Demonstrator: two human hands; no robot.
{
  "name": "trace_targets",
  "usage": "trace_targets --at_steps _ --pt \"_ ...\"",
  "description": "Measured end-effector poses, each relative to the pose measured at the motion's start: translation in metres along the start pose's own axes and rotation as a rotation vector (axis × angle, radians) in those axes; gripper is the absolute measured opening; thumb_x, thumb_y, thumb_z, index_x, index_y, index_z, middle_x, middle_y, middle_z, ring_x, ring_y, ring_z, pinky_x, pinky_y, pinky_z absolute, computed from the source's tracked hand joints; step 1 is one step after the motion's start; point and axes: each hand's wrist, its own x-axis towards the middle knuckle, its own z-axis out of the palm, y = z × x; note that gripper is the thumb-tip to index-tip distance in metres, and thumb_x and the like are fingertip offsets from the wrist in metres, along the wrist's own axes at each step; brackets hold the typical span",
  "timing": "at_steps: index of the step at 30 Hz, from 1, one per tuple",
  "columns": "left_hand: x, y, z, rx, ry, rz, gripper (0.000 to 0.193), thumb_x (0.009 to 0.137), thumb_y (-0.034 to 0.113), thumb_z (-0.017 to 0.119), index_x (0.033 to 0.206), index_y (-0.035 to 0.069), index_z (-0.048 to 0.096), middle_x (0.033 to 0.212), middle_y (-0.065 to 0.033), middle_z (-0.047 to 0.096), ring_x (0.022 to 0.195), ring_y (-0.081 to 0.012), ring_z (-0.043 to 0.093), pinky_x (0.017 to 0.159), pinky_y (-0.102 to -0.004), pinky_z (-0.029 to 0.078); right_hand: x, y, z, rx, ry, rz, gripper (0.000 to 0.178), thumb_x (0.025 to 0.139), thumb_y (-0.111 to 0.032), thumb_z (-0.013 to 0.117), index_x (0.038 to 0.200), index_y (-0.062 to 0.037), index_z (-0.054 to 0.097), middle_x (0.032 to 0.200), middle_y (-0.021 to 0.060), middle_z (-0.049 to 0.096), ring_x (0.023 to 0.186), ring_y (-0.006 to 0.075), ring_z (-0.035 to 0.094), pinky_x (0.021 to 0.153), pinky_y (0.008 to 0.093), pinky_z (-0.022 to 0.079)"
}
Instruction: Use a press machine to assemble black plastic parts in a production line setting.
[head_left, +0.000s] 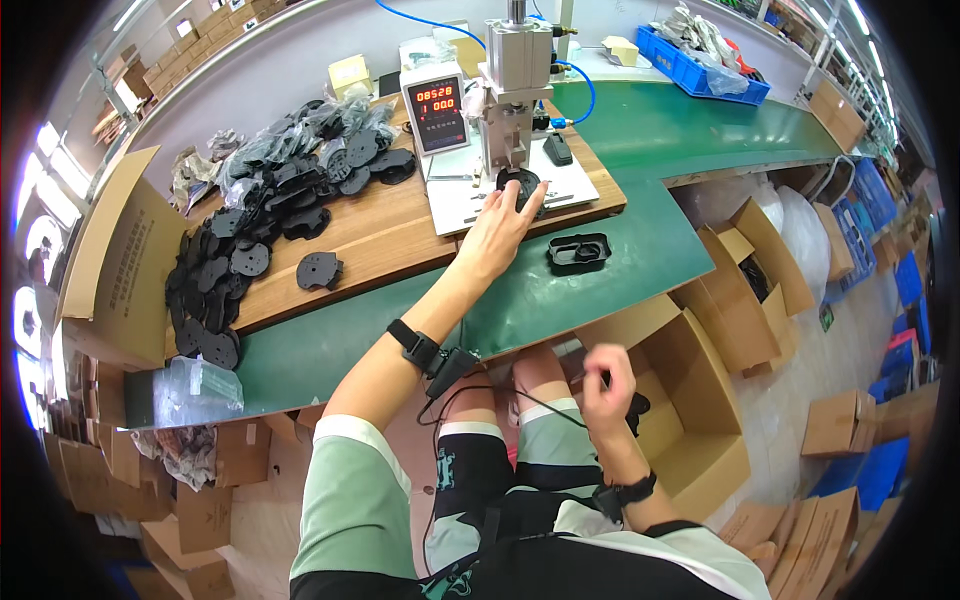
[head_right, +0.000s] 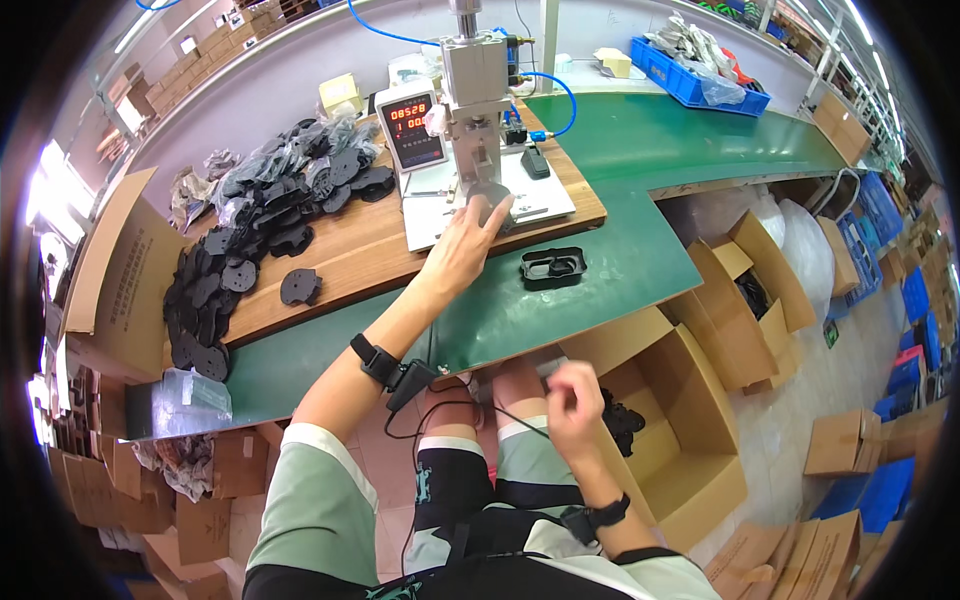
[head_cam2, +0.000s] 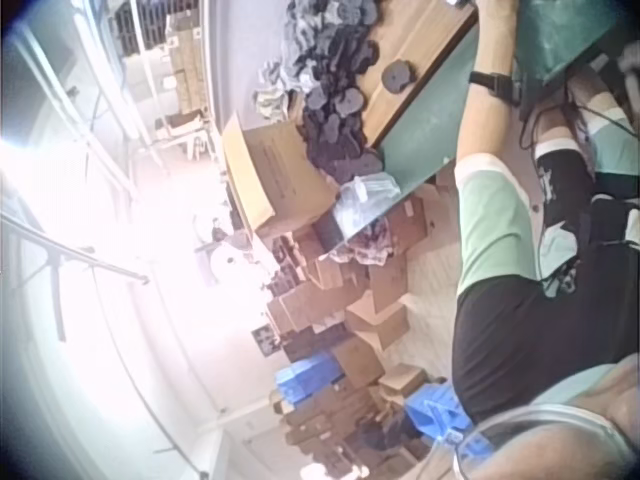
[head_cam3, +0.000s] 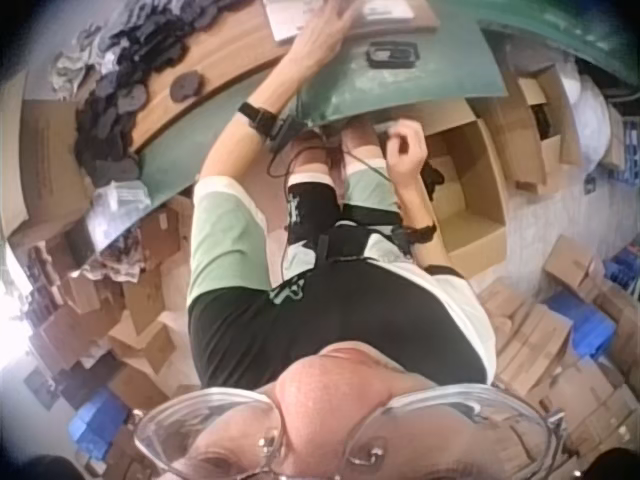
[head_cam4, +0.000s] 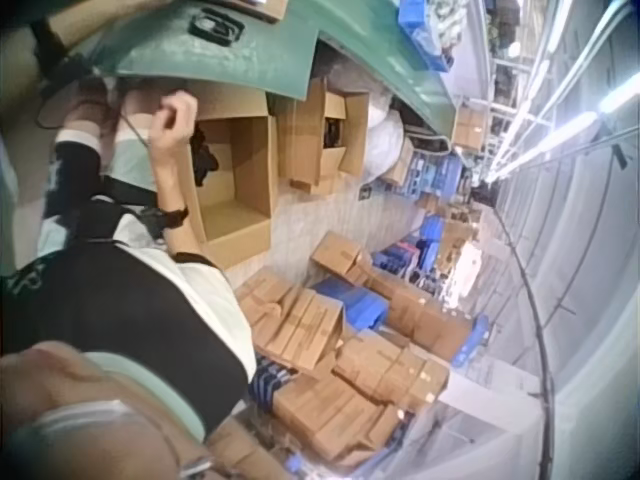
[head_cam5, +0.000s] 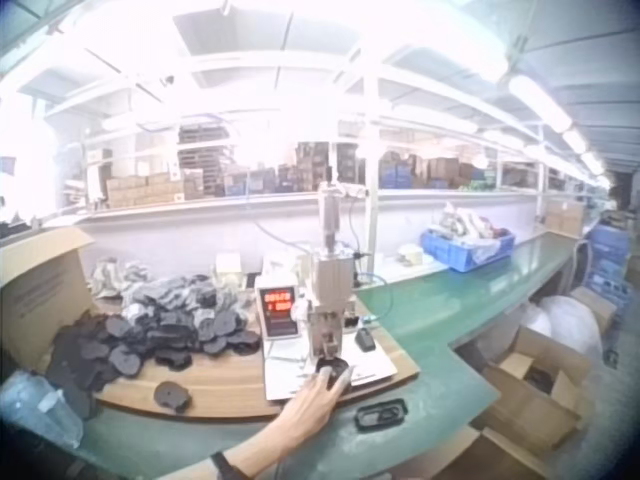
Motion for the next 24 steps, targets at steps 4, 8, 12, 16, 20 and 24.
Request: trace_targets --at_steps 4,8,12,16,20,24 --pt "-0.004 -0.002 0.007 -0.017 0.081 -0.074 0.058 0.081 -0.013 0.063 0.134 0.000 0.046 0.125 -0.0258 0.050 0.113 -0.0434 0.063 0.103 -0.0479 0.052 0.102 -0.015 0.036 -0.217 -0.148 -0.223 0.046 0.082 0.006 0.069 0.127 -0.0016 0.065 0.128 0.0177 0.065 0.121 0.0383 0.063 0.105 0.0454 0.051" --pt "0.000 -0.004 0.011 -0.039 0.102 -0.111 0.054 0.082 -0.012 0.063 0.132 -0.002 0.047 0.124 -0.0260 0.050 0.114 -0.0434 0.063 0.098 -0.0471 0.056 0.182 0.009 0.079 -0.469 -0.203 -0.443 0.053 0.080 0.002 0.073 0.132 -0.0017 0.064 0.135 0.0173 0.063 0.127 0.0386 0.061 0.108 0.0472 0.051" --pt "-0.001 -0.006 0.010 -0.182 0.113 -0.163 0.055 0.081 -0.008 0.068 0.132 -0.004 0.048 0.122 -0.0261 0.051 0.113 -0.0448 0.064 0.099 -0.0484 0.057 0.207 0.035 0.110 -0.642 -0.305 -0.487 0.052 0.079 -0.001 0.075 0.130 -0.0020 0.065 0.132 0.0149 0.066 0.127 0.0360 0.062 0.103 0.0473 0.053" --pt "-0.014 0.009 0.009 -0.301 0.243 -0.248 0.067 0.082 -0.009 0.062 0.146 -0.005 0.042 0.143 -0.0350 0.046 0.128 -0.0513 0.057 0.110 -0.0543 0.050 0.211 0.042 0.126 -0.643 -0.278 -0.400 0.039 0.078 0.000 0.074 0.117 -0.0055 0.071 0.112 0.0105 0.071 0.109 0.0333 0.068 0.092 0.0461 0.058" --pt "-0.066 0.005 -0.020 -0.192 0.204 -0.370 0.071 0.081 -0.005 0.064 0.150 -0.002 0.044 0.151 -0.0293 0.046 0.143 -0.0486 0.046 0.123 -0.0572 0.036 0.216 0.038 0.120 -0.613 -0.279 -0.407 0.040 0.073 0.008 0.076 0.111 -0.0070 0.074 0.107 0.0086 0.071 0.104 0.0330 0.068 0.089 0.0452 0.059" --pt "-0.130 -0.074 -0.060 0.262 -0.033 -0.425 0.078 0.081 0.000 0.066 0.156 0.000 0.042 0.160 -0.0217 0.045 0.156 -0.0427 0.034 0.129 -0.0563 0.027 0.220 0.034 0.114 -0.604 -0.333 -0.384 0.040 0.077 0.006 0.075 0.114 -0.0067 0.075 0.110 0.0076 0.071 0.107 0.0318 0.067 0.091 0.0449 0.060"
